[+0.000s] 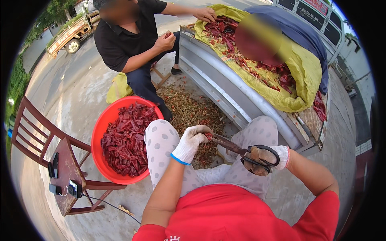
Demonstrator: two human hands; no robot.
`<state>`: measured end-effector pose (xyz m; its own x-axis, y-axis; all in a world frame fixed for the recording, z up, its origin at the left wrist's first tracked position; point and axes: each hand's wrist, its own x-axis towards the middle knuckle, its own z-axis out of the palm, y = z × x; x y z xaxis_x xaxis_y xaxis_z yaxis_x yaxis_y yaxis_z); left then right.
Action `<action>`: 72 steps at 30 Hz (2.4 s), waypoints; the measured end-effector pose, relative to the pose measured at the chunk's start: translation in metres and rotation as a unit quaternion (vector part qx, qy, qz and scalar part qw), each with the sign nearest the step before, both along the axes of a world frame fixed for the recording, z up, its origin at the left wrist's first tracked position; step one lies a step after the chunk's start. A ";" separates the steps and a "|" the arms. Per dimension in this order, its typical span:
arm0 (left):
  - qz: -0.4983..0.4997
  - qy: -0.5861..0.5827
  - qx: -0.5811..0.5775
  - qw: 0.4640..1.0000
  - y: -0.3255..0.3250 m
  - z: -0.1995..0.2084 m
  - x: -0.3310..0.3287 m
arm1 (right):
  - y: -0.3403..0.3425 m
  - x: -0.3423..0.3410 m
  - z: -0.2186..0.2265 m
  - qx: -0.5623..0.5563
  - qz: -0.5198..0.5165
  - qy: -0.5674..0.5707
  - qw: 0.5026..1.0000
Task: The person sits on the ground and removes stems from dried red chilies using scissors. They pick chilies from a large sack on a truck bed, cut the stems, and place the trimmed chilies into a red basin.
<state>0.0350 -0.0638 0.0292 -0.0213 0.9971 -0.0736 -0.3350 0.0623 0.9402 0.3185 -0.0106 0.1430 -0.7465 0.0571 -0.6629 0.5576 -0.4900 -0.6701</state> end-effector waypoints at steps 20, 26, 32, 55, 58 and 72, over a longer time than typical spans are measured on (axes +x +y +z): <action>0.006 0.005 -0.027 1.000 0.006 -0.017 0.002 | -0.008 -0.007 -0.042 -0.114 -0.107 0.072 0.985; 0.075 -0.257 -0.092 0.959 0.001 -0.018 0.007 | -0.023 -0.015 -0.056 -0.105 -0.169 0.161 0.967; -0.065 -0.457 -0.071 0.884 -0.001 -0.013 0.013 | -0.031 -0.020 -0.109 -0.281 -0.182 0.258 0.906; -0.129 -0.445 0.000 0.886 -0.003 -0.021 0.017 | -0.015 -0.042 -0.009 0.713 0.074 -0.140 0.683; -0.116 -0.424 -0.020 0.898 -0.002 -0.023 0.014 | -0.013 -0.038 0.007 0.737 0.114 -0.162 0.646; 0.011 -0.200 -0.132 0.971 -0.007 -0.003 0.016 | -0.013 -0.008 0.029 0.236 0.017 -0.147 0.960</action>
<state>0.0507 -0.0704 0.0263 0.0404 0.9421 -0.3330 -0.6746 0.2715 0.6864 0.3107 -0.0234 0.1723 -0.5372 0.3821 -0.7519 0.7672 -0.1491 -0.6239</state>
